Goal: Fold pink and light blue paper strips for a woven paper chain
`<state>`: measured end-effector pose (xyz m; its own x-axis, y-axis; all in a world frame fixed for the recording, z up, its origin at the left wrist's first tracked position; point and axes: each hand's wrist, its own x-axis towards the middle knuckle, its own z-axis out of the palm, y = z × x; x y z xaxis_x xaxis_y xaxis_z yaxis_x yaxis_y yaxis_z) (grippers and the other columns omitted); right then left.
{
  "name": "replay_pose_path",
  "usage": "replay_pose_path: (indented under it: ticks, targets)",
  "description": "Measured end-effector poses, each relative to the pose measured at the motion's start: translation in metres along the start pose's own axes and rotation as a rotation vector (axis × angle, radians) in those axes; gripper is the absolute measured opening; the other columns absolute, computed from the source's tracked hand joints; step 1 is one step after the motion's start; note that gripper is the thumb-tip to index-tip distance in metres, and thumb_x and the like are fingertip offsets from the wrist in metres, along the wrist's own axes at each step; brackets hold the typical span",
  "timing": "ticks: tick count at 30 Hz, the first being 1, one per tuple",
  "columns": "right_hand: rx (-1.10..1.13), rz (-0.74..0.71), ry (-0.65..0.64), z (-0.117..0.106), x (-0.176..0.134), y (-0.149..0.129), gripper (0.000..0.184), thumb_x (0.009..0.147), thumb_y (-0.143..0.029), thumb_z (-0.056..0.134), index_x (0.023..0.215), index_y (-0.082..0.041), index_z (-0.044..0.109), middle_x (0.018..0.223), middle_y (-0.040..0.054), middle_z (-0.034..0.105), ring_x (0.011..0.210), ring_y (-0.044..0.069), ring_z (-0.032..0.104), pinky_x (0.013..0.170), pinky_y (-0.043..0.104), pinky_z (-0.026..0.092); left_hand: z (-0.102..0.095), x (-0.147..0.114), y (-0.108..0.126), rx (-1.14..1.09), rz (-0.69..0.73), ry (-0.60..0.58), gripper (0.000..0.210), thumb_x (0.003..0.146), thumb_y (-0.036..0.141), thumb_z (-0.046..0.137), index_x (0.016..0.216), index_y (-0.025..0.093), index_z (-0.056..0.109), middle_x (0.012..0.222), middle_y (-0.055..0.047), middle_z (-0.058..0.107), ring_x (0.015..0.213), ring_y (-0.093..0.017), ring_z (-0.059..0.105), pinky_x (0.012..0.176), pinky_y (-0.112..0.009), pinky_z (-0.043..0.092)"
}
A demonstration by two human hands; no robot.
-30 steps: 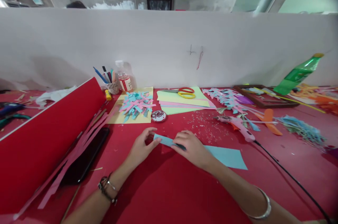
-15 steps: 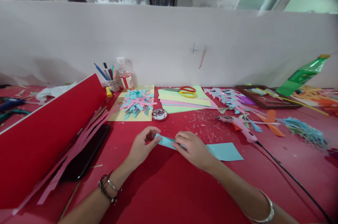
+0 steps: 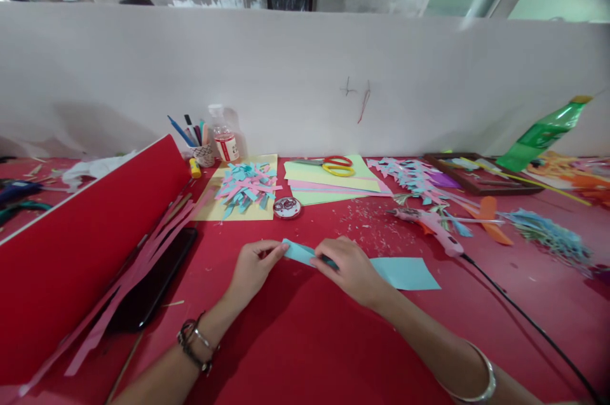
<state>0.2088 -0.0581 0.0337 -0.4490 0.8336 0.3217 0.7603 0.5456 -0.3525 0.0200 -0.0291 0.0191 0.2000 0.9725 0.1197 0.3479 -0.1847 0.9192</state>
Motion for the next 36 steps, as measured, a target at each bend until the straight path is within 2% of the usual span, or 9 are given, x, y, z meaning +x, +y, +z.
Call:
replay_pose_path:
  ticks: [5,9,11,15,20,23,27,32,36]
  targets:
    - [-0.16,-0.031,-0.017,-0.0015,0.0004,-0.0022,0.031,0.083,-0.034,0.035,0.107,-0.016,0.045,0.093,0.0088,0.058,0.083,0.02,0.051,0.075,0.033,0.033,0.0004,-0.0022,0.0021,0.028,0.028,-0.016,0.028,0.07,0.038,0.05,0.064,0.014,0.064,0.059,-0.001,0.062,0.058,-0.013,0.051,0.055,-0.022,0.039]
    - [-0.199,-0.026,-0.028,-0.001,0.0002,-0.0033,0.036,0.084,-0.036,0.032,0.111,-0.016,0.043,0.093,0.0098,0.058,0.087,0.021,0.052,0.077,0.035,0.032,0.001,-0.0039,0.0054,0.071,0.088,-0.024,0.028,0.072,0.037,0.049,0.063,0.014,0.062,0.059,-0.001,0.06,0.056,-0.012,0.049,0.054,-0.021,0.038]
    - [-0.201,-0.014,-0.038,-0.0017,0.0,-0.0037,0.035,0.085,-0.037,0.03,0.107,-0.016,0.046,0.089,0.0089,0.06,0.082,0.02,0.053,0.076,0.034,0.033,0.0011,-0.0044,0.0063,0.078,0.122,-0.033,0.027,0.072,0.036,0.049,0.062,0.014,0.061,0.058,0.0,0.058,0.056,-0.011,0.047,0.053,-0.02,0.037]
    - [-0.184,0.012,-0.091,-0.0046,0.001,-0.0043,0.031,0.085,-0.036,0.03,0.086,-0.016,0.054,0.075,0.0047,0.061,0.068,0.016,0.053,0.067,0.029,0.033,0.0011,-0.0053,0.0069,0.083,0.163,-0.041,0.027,0.074,0.035,0.047,0.06,0.014,0.057,0.057,0.001,0.052,0.055,-0.01,0.044,0.053,-0.02,0.036]
    - [-0.198,-0.042,-0.095,-0.0045,0.0029,-0.0021,0.036,0.088,-0.031,0.026,0.068,-0.016,0.053,0.064,0.0032,0.059,0.06,0.013,0.051,0.063,0.026,0.03,0.0014,-0.0058,0.0062,0.111,0.192,-0.041,0.029,0.076,0.035,0.045,0.058,0.015,0.055,0.056,0.001,0.05,0.056,-0.01,0.044,0.053,-0.02,0.037]
    - [-0.199,0.0,-0.112,-0.0048,0.0028,-0.0007,0.035,0.087,-0.032,0.028,0.067,-0.016,0.051,0.061,0.0021,0.057,0.057,0.012,0.05,0.056,0.024,0.027,0.0024,-0.0056,0.0053,0.12,0.187,-0.03,0.027,0.075,0.035,0.045,0.061,0.015,0.056,0.058,0.001,0.053,0.057,-0.011,0.046,0.054,-0.02,0.038]
    - [-0.198,0.078,-0.204,-0.0079,0.0032,-0.0006,0.032,0.086,-0.033,0.031,0.067,-0.018,0.051,0.057,0.0003,0.056,0.053,0.01,0.05,0.048,0.021,0.022,0.0052,-0.0058,0.0049,0.113,0.132,0.018,0.026,0.074,0.035,0.047,0.061,0.015,0.059,0.058,0.001,0.057,0.056,-0.011,0.049,0.053,-0.02,0.038]
    - [-0.205,0.114,-0.232,-0.0098,0.0036,0.0006,0.031,0.086,-0.034,0.031,0.072,-0.018,0.053,0.06,0.0004,0.058,0.055,0.011,0.052,0.048,0.021,0.022,0.0079,-0.0064,0.0057,0.037,0.03,0.017,0.025,0.073,0.035,0.048,0.066,0.015,0.061,0.062,0.001,0.062,0.058,-0.012,0.053,0.054,-0.02,0.039]
    - [-0.233,0.076,-0.218,-0.0089,0.0021,0.0005,0.032,0.087,-0.035,0.028,0.075,-0.019,0.053,0.06,0.0008,0.058,0.056,0.012,0.052,0.049,0.022,0.024,0.0071,-0.0071,0.0049,0.03,0.04,0.015,0.025,0.074,0.034,0.048,0.064,0.015,0.061,0.062,0.001,0.061,0.059,-0.012,0.053,0.055,-0.02,0.039]
